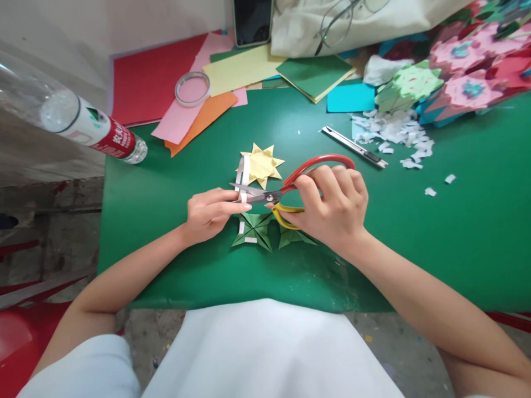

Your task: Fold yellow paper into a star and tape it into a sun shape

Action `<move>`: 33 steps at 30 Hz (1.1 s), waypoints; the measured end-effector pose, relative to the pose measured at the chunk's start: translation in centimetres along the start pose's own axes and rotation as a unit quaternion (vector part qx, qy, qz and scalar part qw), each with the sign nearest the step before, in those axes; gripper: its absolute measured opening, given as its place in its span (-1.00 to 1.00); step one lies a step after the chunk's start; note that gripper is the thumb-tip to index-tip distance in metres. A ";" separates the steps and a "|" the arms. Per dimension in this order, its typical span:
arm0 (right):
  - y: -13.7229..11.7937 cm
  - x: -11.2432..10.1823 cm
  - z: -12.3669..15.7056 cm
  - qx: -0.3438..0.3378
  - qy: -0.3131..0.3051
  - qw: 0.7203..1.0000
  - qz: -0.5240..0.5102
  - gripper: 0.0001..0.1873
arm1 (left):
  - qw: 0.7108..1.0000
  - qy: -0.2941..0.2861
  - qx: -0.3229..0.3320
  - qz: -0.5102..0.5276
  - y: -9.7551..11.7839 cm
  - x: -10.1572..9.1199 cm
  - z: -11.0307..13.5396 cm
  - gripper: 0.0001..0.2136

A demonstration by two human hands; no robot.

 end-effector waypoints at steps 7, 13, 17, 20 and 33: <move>-0.1 -1.0 0.6 0.009 0.047 0.999 0.027 -0.54 | 0.999 0.019 -0.026 0.035 -0.6 -0.1 -0.1 -0.87; -0.6 -1.4 0.8 0.003 0.043 0.998 0.054 -0.58 | 0.996 0.030 -0.045 0.076 -1.0 -0.1 -0.3 -0.86; -0.3 -1.6 0.6 0.013 0.033 0.999 0.021 -0.56 | 0.994 0.033 -0.036 0.095 -0.9 -0.2 -0.5 -0.85; -0.2 -1.8 0.6 0.017 0.033 0.999 -0.004 -0.57 | 0.994 0.033 -0.034 0.099 -0.9 -0.2 -0.6 -0.83; 3.9 -4.3 0.6 0.095 0.174 0.971 0.135 -0.44 | 0.995 -0.047 0.010 -0.087 0.8 1.9 -0.1 -0.85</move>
Point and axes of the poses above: each hand's wrist, its own z-axis away from the middle knuckle, its own x-axis out of the palm, y = z × x, the point moved 10 cm from there along -z, towards the middle knuckle, and after that the axes turned 13 degrees about -y, right-handed, at the moved point
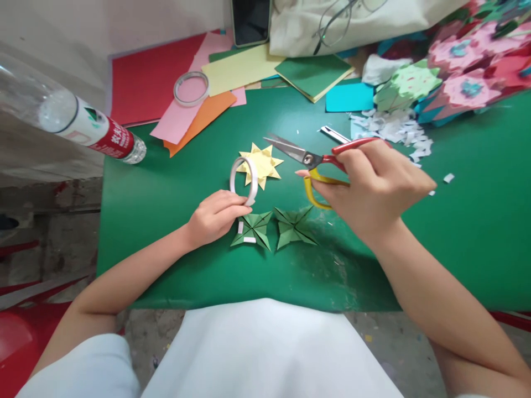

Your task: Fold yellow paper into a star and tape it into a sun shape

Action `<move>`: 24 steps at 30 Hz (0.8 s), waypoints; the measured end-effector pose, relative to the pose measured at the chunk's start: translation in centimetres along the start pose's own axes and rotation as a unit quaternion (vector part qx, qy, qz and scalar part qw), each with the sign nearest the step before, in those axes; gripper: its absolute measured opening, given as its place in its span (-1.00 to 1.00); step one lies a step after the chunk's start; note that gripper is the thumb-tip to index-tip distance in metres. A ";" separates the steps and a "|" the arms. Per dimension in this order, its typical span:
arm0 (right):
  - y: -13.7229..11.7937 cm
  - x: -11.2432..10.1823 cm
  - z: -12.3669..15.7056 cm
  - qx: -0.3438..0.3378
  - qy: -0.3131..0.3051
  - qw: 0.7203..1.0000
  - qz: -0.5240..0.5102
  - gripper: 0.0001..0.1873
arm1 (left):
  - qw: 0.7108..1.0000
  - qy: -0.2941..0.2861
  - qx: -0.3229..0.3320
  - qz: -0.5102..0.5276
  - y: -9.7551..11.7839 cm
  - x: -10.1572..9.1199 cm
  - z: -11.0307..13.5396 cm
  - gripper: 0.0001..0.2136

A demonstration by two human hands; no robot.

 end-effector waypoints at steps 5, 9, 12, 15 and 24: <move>1.2 3.4 -0.6 0.041 -0.152 0.987 -0.026 -0.51 | 0.990 0.042 -0.118 -0.058 -1.9 -1.2 0.5 -0.80; 1.6 4.4 -0.4 0.069 -0.188 0.980 -0.011 -0.57 | 0.974 0.057 -0.213 -0.056 -3.8 -1.6 0.9 -0.78; 2.0 4.6 -0.3 0.079 -0.186 0.979 -0.014 -0.61 | 0.960 0.057 -0.272 -0.028 -5.4 -1.6 1.4 -0.77; 2.5 5.0 -0.1 0.086 -0.192 0.977 -0.045 -0.62 | 0.948 0.040 -0.317 0.000 -6.7 -1.2 1.8 -0.74; 2.7 5.8 0.0 0.103 -0.232 0.964 -0.075 -0.56 | 0.956 0.018 -0.291 -0.023 -5.9 -1.2 1.3 -0.79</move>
Point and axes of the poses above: each hand's wrist, its own z-axis away from the middle knuckle, its own x-axis out of the palm, y = z × x, the point moved 10 cm from there along -z, towards the middle knuckle, and after that the axes turned 13 degrees about -y, right-handed, at the moved point
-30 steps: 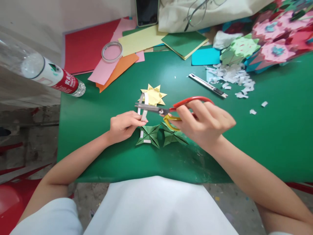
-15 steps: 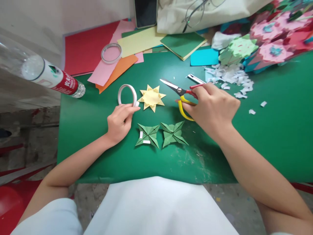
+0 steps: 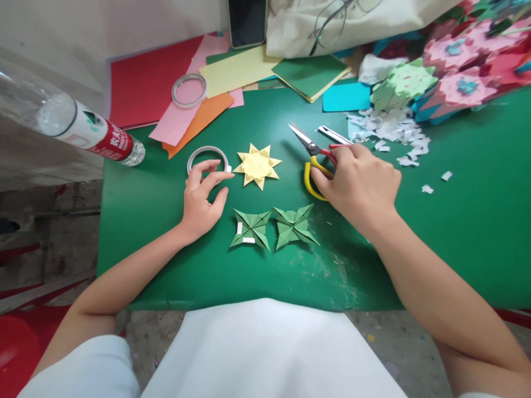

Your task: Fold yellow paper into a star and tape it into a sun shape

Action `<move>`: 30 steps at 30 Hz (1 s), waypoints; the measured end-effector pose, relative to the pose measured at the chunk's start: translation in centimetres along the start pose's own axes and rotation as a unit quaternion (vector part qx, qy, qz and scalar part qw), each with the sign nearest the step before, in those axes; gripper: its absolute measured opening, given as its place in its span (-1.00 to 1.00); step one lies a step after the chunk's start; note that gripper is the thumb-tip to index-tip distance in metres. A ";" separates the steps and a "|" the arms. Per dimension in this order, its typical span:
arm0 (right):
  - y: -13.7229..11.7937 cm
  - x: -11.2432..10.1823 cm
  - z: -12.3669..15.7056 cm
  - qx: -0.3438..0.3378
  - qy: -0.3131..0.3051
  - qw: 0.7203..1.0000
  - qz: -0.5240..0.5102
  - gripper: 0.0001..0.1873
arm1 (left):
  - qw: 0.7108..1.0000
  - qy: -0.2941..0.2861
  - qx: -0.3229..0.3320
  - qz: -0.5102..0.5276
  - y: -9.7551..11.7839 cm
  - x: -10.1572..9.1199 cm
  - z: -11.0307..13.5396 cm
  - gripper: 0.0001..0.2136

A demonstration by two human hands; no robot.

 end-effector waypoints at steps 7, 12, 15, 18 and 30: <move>-0.7 -0.1 0.2 -0.001 -0.026 1.000 0.008 -0.54 | 0.960 -0.118 0.243 -0.067 5.5 2.5 1.5 -0.73; -0.9 0.1 0.2 0.002 -0.038 0.999 0.037 -0.53 | 0.929 -0.179 0.313 -0.088 6.6 4.0 2.3 -0.73; -1.2 0.1 0.3 -0.008 -0.027 0.997 0.065 -0.54 | 0.928 -0.192 0.310 -0.073 6.5 4.1 2.2 -0.73; -2.0 -0.3 0.7 -0.047 0.007 0.996 0.077 -0.57 | 0.932 -0.215 0.291 -0.032 6.1 4.2 1.9 -0.76; -10.8 -2.0 6.9 -0.462 0.086 0.883 0.005 -0.92 | 0.933 -0.253 0.178 0.183 4.4 4.4 0.9 -0.72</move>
Point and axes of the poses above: each hand's wrist, its own z-axis away from the middle knuckle, its own x-axis out of the palm, y = z × x, the point moved 10 cm from there along -z, towards the middle knuckle, and after that the axes turned 13 degrees about -y, right-handed, at the moved point
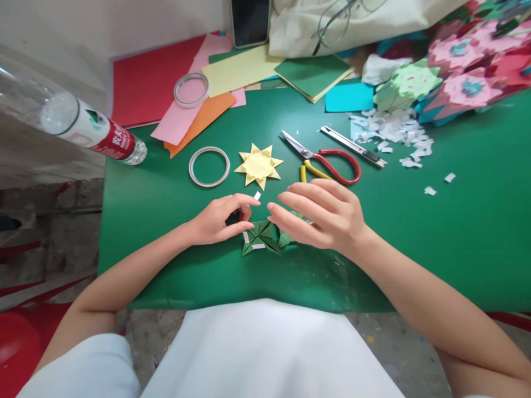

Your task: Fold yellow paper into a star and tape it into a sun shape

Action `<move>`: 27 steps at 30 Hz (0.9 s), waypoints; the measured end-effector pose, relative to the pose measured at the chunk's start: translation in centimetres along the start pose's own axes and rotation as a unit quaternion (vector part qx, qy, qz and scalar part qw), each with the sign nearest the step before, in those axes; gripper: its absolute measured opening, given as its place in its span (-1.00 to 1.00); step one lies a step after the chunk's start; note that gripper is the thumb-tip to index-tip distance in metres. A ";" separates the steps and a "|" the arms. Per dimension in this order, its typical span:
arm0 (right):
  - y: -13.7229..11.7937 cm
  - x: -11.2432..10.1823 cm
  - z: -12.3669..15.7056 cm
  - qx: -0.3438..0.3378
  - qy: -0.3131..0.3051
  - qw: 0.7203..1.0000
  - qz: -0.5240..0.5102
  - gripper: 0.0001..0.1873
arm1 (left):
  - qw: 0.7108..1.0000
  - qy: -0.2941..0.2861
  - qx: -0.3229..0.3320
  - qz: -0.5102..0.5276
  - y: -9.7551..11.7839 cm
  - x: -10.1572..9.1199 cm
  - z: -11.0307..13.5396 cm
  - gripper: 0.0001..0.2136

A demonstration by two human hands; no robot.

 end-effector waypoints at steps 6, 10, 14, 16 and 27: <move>-3.1 -2.2 1.4 -0.085 0.172 0.977 0.097 -0.90 | 0.995 -0.019 0.041 0.088 0.7 1.6 0.1 -0.65; -3.1 -2.4 1.6 -0.084 0.181 0.973 0.114 -0.90 | 0.993 -0.017 0.042 0.109 0.6 1.8 0.2 -0.64; -1.0 -0.5 0.6 -0.015 0.071 0.995 0.062 -0.86 | 0.991 -0.004 0.042 0.125 0.6 1.3 0.1 -0.69; -0.8 -0.3 0.6 -0.012 0.061 0.997 0.056 -0.84 | 0.988 -0.004 0.042 0.150 0.7 1.3 0.0 -0.71; -0.3 0.5 0.6 0.009 0.022 1.000 0.011 -0.80 | 0.974 -0.009 0.023 0.225 0.2 1.8 0.0 -0.73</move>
Point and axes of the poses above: each hand's wrist, its own z-axis away from the middle knuckle, its own x-axis out of the palm, y = z × x, the point moved 10 cm from there along -z, towards the middle knuckle, and after that the axes turned 13 degrees about -y, right-handed, at the moved point
